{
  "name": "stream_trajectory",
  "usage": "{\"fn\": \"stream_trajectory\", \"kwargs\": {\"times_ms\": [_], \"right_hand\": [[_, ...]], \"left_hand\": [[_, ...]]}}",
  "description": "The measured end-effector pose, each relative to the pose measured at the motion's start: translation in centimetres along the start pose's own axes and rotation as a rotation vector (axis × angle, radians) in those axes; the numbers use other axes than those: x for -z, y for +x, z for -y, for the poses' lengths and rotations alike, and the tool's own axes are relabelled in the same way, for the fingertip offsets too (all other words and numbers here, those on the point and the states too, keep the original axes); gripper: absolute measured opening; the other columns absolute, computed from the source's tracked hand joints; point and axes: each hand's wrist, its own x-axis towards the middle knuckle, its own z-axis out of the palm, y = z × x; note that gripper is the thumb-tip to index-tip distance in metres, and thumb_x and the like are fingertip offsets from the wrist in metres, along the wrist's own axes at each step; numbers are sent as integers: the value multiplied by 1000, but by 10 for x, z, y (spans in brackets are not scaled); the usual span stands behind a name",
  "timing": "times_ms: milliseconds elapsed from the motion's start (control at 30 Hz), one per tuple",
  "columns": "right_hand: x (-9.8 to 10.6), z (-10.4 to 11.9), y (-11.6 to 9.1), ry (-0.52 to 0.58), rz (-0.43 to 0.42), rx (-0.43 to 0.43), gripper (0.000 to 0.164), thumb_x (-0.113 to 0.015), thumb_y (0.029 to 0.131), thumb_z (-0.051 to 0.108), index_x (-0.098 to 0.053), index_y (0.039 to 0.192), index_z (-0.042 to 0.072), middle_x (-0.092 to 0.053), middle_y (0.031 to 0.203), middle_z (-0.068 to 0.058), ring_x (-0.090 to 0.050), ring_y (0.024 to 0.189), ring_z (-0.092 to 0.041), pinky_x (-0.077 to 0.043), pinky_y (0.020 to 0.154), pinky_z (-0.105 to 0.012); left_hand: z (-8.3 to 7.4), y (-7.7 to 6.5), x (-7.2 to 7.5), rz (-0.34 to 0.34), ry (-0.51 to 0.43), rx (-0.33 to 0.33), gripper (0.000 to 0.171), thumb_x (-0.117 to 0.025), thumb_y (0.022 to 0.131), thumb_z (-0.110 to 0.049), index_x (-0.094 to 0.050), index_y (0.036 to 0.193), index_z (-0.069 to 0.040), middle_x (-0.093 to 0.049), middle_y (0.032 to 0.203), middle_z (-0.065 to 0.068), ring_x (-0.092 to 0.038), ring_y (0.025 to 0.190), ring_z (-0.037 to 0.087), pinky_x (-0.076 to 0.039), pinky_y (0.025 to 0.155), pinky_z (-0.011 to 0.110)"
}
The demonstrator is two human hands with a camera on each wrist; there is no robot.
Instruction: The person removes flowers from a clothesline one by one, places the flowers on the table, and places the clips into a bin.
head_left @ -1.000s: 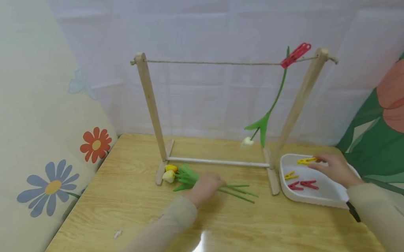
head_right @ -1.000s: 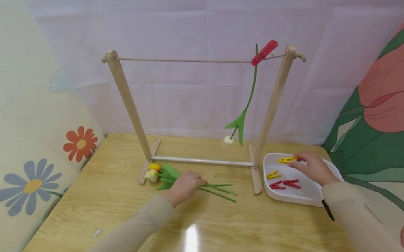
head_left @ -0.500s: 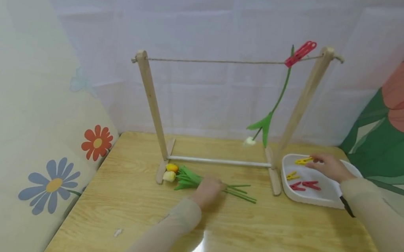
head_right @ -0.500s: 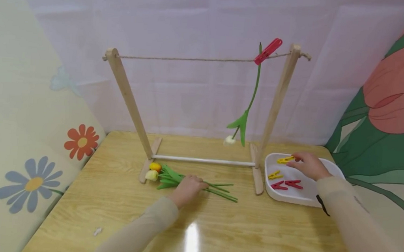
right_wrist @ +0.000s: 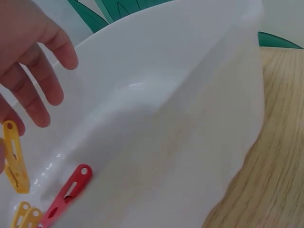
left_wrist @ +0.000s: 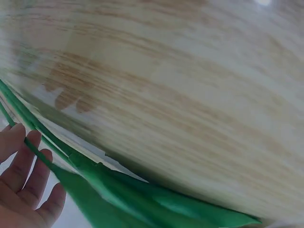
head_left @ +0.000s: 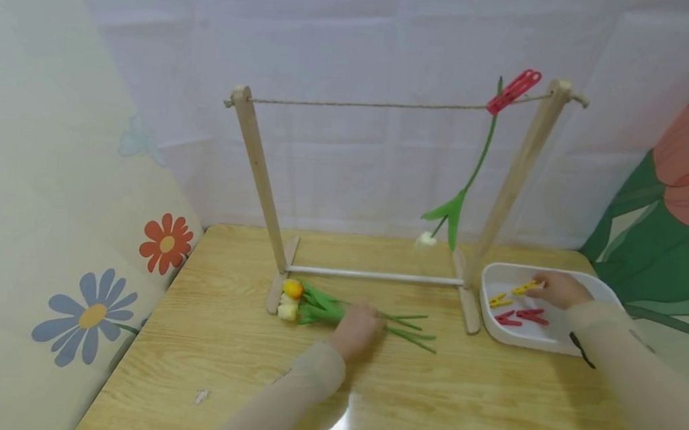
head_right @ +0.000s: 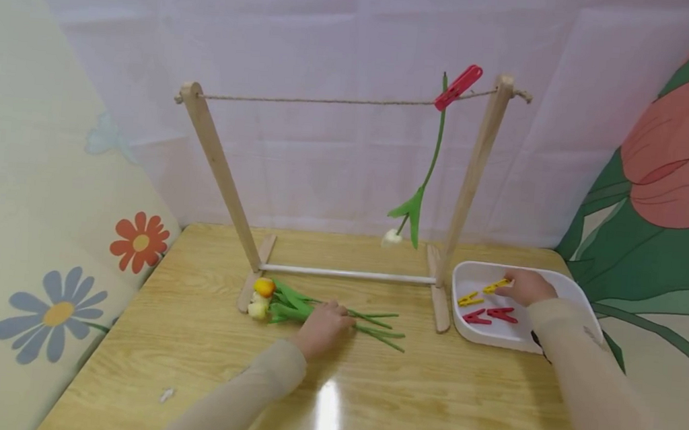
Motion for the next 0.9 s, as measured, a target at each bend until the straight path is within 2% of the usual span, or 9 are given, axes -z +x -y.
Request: {"fn": "stream_trajectory", "kwargs": {"times_ms": [133,300,433,567,700,900], "right_hand": [[-4,-6,2,-33,-17,-29,51,-72,86,21,-55,111,-19,-57,107,-37,-54,97,-52,-46,80,-62],[-12,-14,4,-36,46,-118,51,-75,82,22,-56,110,-16,-57,110,-36,-53,100,-52,-43,84,-65],[-18,-17,6,-35,57,-139,52,-76,80,20,-56,112,-16,-57,113,-37,-51,103,-54,-41,88,-66],[-20,-17,5,-30,62,-142,56,-75,81,18,-52,118,-18,-52,119,-39,-46,110,-57,-38,92,-68],[-17,-14,2,-20,60,-141,61,-73,85,21,-47,123,-19,-48,124,-41,-43,114,-58,-36,95,-68],[-2,5,-8,-32,2,-52,57,-70,89,21,-47,122,-20,-51,120,-41,-47,109,-57,-41,91,-66]], "left_hand": [[-1,1,-3,18,5,2,16,-73,77,-11,-74,89,-22,-67,88,-6,-57,80,11,-46,71,23],[-3,3,-5,90,56,-4,18,-74,76,-11,-73,89,-23,-66,87,-7,-57,81,10,-47,71,23],[-6,4,2,147,75,7,22,-75,76,-10,-74,93,-24,-65,87,-7,-56,82,10,-47,73,22],[-8,5,7,173,46,26,26,-75,75,-8,-74,96,-24,-64,88,-6,-55,83,10,-47,72,22],[-6,5,9,138,-25,45,27,-75,73,-6,-74,94,-23,-64,86,-5,-56,80,11,-48,68,22],[1,4,13,68,-42,43,22,-74,72,-6,-73,90,-20,-64,82,-3,-57,76,12,-48,64,23]]}}
